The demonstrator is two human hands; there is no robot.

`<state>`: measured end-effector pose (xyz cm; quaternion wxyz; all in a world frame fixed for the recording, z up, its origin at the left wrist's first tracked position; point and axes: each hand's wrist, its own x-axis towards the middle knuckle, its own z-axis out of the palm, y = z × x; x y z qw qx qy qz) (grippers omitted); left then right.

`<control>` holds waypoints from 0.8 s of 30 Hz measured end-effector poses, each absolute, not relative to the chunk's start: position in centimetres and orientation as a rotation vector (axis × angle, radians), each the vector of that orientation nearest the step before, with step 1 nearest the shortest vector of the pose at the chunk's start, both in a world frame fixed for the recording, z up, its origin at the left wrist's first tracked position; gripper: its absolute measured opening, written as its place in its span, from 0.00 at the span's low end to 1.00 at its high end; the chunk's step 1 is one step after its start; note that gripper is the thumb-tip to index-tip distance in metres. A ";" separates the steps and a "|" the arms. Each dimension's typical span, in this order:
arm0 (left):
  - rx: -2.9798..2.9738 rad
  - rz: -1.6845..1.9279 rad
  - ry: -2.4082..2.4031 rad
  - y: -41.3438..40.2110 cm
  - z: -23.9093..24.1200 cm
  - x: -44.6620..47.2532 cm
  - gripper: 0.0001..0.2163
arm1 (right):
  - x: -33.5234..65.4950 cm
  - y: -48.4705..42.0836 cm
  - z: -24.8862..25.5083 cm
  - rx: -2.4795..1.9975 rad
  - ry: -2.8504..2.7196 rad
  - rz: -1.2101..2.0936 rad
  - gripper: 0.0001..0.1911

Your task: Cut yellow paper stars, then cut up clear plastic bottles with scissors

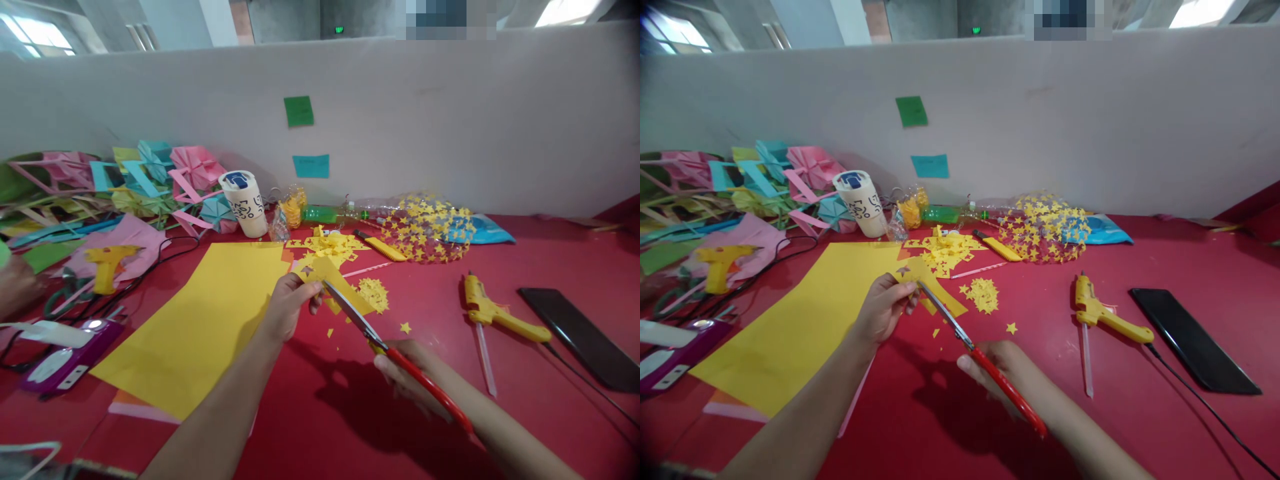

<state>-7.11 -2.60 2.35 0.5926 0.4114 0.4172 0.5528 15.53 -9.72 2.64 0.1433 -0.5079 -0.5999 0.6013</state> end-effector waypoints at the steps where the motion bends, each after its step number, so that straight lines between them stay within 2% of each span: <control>1: 0.955 1.285 0.974 -2.6 2.4 -7.1 0.05 | 15.6 -9.7 2.6 -1.465 -1.734 1.731 0.27; 24: 1.009 1.312 0.990 -2.6 2.0 -7.2 0.09 | 15.6 -9.5 2.2 -1.429 -1.783 1.695 0.30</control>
